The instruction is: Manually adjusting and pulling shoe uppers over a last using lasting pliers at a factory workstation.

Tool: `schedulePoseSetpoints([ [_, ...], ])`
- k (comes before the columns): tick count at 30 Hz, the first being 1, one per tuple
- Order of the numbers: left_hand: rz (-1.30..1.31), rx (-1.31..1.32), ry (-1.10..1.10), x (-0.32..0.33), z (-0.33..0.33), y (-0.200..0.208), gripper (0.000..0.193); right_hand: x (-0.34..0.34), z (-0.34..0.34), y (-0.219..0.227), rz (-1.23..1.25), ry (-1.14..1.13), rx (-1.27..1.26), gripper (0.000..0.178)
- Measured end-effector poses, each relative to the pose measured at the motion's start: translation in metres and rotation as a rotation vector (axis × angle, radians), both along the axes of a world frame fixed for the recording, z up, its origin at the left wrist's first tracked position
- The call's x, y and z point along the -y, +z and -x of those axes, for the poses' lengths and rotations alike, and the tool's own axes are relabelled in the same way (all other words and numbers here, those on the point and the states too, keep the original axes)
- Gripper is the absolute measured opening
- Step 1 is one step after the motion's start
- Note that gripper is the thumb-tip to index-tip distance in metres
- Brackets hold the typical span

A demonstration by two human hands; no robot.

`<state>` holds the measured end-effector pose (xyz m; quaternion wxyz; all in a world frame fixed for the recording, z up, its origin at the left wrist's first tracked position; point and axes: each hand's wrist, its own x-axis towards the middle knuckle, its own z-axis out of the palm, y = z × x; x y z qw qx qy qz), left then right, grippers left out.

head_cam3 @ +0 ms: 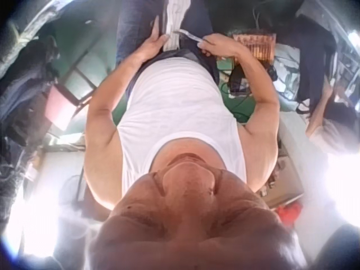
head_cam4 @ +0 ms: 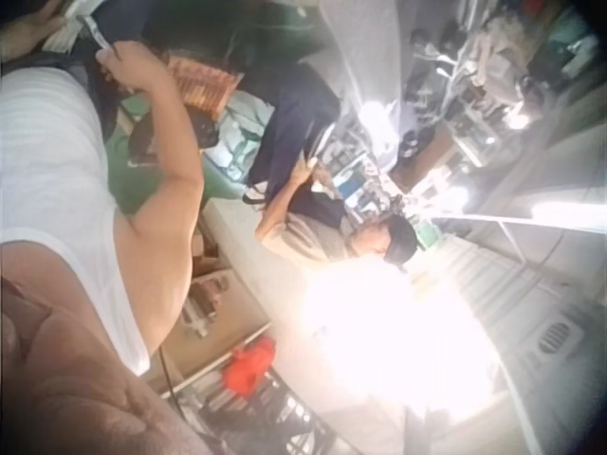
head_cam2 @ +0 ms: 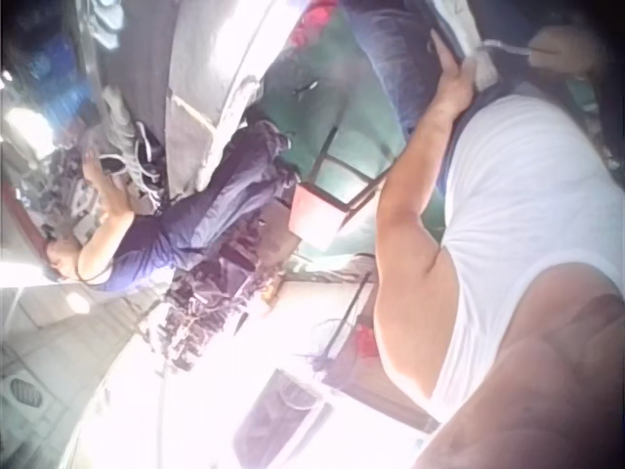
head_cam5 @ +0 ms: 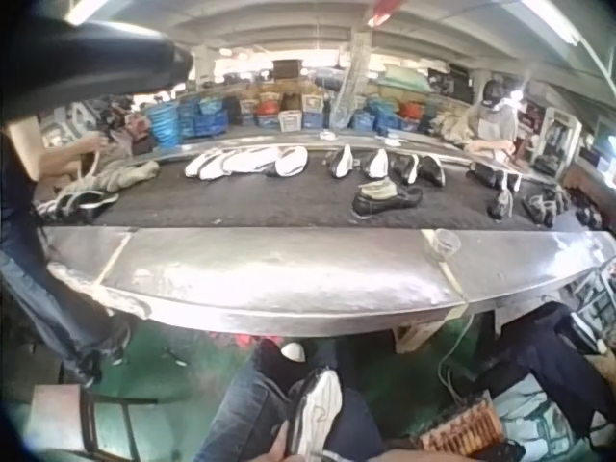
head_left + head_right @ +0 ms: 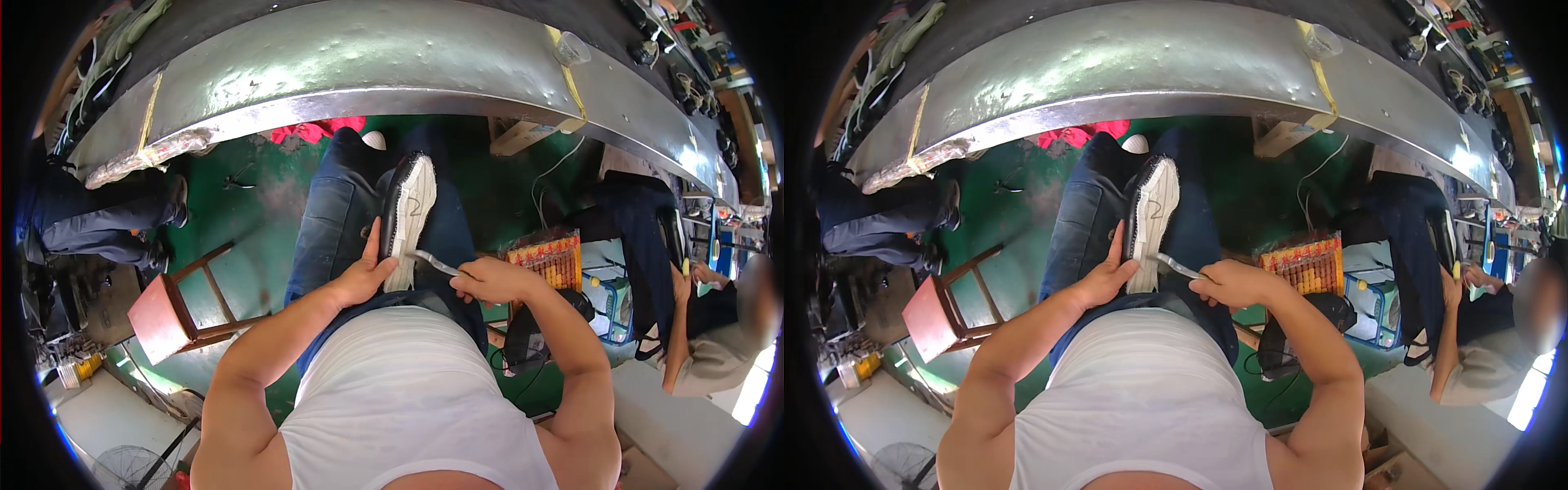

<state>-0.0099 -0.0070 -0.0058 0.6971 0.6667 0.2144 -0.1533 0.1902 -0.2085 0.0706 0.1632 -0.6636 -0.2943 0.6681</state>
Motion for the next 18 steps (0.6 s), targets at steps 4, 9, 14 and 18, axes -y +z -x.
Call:
schedulePoseSetpoints([
  [4,-0.069,0.039,0.05,0.005,-0.001,-0.016,0.098,-0.009,0.025,-0.005,-0.471,-0.136,0.515,0.036],
  [9,-0.442,0.174,-0.007,-0.002,-0.004,-0.007,0.102,-0.013,0.017,-0.023,-0.468,-0.004,0.509,0.032],
  [14,-0.028,0.128,0.471,-0.027,-0.067,-0.004,0.055,-0.013,-0.015,-0.007,-0.212,-0.284,0.136,0.022],
  [18,0.394,0.11,0.526,-0.023,-0.085,0.004,0.06,-0.028,-0.039,-0.001,-0.104,-0.29,-0.133,0.026],
])
